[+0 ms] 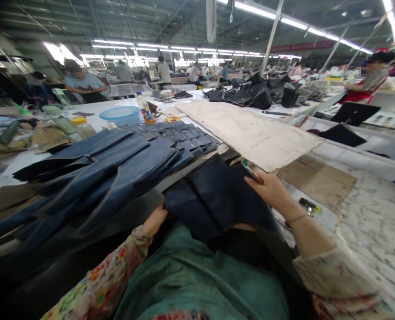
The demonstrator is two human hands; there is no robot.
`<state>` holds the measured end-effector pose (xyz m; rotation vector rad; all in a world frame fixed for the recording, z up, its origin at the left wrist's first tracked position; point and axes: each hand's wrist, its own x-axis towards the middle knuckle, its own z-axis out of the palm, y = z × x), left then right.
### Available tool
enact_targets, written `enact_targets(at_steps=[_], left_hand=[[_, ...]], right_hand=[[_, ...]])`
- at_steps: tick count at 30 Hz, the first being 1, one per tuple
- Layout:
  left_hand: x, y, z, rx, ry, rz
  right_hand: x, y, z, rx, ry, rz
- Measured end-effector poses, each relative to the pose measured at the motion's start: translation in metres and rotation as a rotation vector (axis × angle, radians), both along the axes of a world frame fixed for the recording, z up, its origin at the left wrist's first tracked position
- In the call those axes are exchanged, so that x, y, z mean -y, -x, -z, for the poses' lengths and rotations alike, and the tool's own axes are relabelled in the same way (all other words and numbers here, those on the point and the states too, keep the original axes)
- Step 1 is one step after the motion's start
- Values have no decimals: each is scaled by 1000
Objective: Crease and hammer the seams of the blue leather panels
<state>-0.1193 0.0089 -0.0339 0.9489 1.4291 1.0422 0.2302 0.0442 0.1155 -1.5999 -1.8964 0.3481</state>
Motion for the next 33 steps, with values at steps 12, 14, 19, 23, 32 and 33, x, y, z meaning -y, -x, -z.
enact_targets(at_steps=[12,14,19,23,32,33], left_hand=[[0,13,11,-139,-7,14],[-7,21,-4,-186,-89,-42],[-17,-16,-46,-503,-534,125],[-20,-71,-58,-761,-788,377],[-20,-132,-58,-940,-844,552],[-18,-135,-57,-956,-848,571]], right_hand=[[17,-73,92,165,318,22],[21,-72,96,135,291,57],[18,-48,79,139,110,66],[15,-29,83,215,97,-58],[52,-9,106,245,54,-59],[62,-8,111,236,22,-35]])
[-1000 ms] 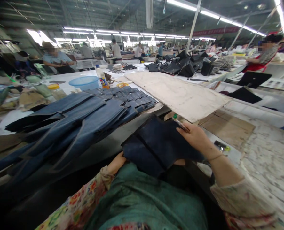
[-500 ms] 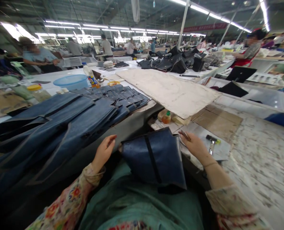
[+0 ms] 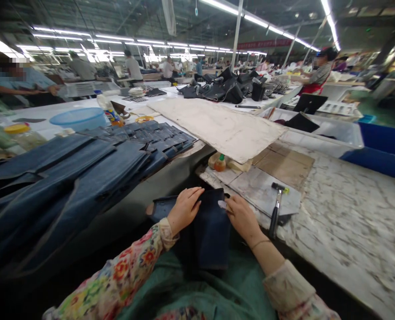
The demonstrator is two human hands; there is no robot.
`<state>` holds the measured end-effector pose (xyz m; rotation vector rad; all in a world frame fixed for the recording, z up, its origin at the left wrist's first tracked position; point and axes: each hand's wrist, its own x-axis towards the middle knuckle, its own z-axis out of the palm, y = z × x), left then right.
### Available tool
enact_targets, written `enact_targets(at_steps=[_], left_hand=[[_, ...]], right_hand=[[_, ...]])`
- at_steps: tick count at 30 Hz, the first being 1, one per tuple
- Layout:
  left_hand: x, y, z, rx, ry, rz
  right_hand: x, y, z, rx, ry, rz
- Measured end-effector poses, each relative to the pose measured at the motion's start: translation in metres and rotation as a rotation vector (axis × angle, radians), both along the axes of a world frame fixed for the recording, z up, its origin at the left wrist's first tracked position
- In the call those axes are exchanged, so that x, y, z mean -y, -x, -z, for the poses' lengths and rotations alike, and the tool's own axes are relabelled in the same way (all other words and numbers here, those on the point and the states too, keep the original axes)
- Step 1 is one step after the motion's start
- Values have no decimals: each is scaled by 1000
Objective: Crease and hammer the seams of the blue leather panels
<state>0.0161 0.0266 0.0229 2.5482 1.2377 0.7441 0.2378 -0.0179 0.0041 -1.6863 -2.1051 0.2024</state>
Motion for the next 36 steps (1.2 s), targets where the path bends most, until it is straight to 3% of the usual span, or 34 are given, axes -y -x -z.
enact_targets(at_steps=[4,7,13,18,25,36], left_hand=[[11,-8,11,-85,-24,50],[15,-10,18,-135,-64,86],[11,-12,19,-155,-82,77],[14,-10,15,-106,-25,60],[14,-18,13,-129,-13,40],[16,-22,16,-125,-70,122]], right_hand=[[33,-2,26,-78,-128,89],[38,-8,35,-100,-133,125],[21,-18,18,-122,-94,142],[26,-11,10,-155,-57,100],[44,-6,22,-153,-45,128],[57,-14,33,-176,-53,202]])
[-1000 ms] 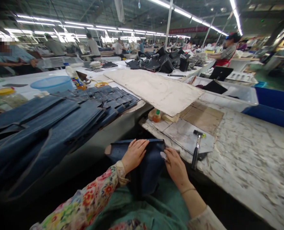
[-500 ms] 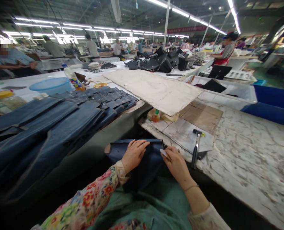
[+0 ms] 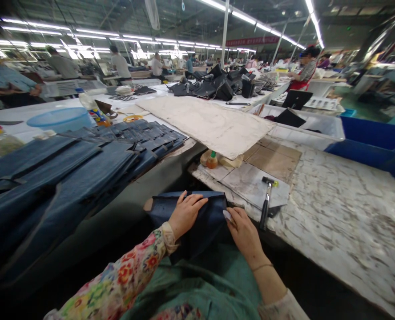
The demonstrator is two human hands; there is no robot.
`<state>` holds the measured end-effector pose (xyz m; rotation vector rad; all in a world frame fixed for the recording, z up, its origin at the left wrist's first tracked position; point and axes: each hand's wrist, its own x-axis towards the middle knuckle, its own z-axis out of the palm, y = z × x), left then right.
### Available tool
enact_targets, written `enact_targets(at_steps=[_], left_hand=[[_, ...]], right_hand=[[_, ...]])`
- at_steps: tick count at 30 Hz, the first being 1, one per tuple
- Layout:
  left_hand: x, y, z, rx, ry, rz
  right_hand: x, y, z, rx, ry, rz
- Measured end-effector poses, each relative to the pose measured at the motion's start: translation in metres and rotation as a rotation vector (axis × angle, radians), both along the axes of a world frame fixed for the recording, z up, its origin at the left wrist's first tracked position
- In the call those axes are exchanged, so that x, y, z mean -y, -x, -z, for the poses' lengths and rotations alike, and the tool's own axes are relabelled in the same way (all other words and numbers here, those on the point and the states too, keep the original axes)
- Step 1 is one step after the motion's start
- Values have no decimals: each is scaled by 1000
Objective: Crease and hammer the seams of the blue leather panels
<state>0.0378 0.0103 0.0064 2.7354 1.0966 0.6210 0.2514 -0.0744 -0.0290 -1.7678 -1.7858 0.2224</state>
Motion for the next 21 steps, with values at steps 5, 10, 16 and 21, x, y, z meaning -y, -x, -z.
enact_targets(at_steps=[5,10,16,21], left_hand=[[-11,-11,-11,-32,102,-106],[-27,-21,-22,-85,121,-67],[-14,-7,-17,-101,108,4],[-11,-8,-13,-101,115,-27]], right_hand=[[-13,-1,-7,-46,65,9],[-36,1,-14,-80,101,77],[-49,3,-10,-113,75,88],[-45,4,-5,-153,60,63]])
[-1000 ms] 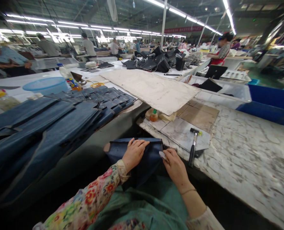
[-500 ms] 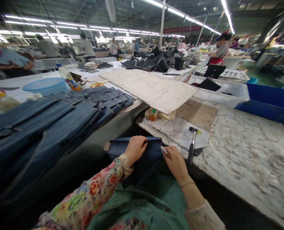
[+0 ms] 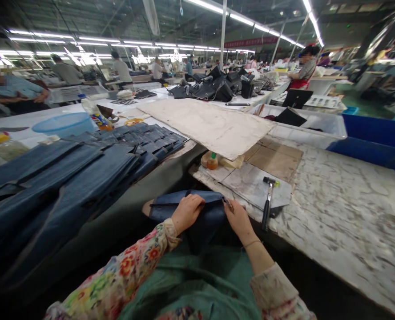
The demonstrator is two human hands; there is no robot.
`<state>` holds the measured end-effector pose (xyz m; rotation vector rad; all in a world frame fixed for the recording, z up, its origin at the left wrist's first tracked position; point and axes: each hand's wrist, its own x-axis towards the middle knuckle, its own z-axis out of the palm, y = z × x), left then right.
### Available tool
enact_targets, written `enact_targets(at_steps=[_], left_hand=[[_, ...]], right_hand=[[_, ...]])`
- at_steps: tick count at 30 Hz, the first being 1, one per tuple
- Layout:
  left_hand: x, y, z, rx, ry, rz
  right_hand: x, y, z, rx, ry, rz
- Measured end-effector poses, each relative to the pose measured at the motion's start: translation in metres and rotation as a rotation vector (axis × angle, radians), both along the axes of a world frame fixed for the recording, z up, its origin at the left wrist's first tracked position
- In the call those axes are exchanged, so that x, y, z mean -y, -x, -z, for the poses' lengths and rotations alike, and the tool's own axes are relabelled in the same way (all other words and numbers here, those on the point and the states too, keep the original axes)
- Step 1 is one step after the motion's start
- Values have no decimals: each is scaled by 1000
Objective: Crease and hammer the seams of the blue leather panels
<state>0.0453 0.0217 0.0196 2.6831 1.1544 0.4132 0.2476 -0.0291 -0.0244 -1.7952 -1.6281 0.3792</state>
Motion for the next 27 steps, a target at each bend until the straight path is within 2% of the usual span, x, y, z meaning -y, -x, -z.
enact_targets(at_steps=[5,8,11,16,19,22,27], left_hand=[[5,-13,-8,-14,-119,32],[15,-19,-9,-43,-129,74],[22,-23,-6,-57,-98,117],[25,-34,0,-53,-57,163],[27,-41,4,-41,-60,192],[27,-45,7,-45,-83,167],[23,-46,9,-45,-103,161]], right_hand=[[22,1,-2,14,-7,18],[37,7,-3,-14,0,4],[46,13,-5,-8,-32,-39],[57,15,-6,153,-81,-73],[64,13,-1,148,-80,-92],[69,9,2,109,-27,-130],[64,-2,-5,65,27,-55]])
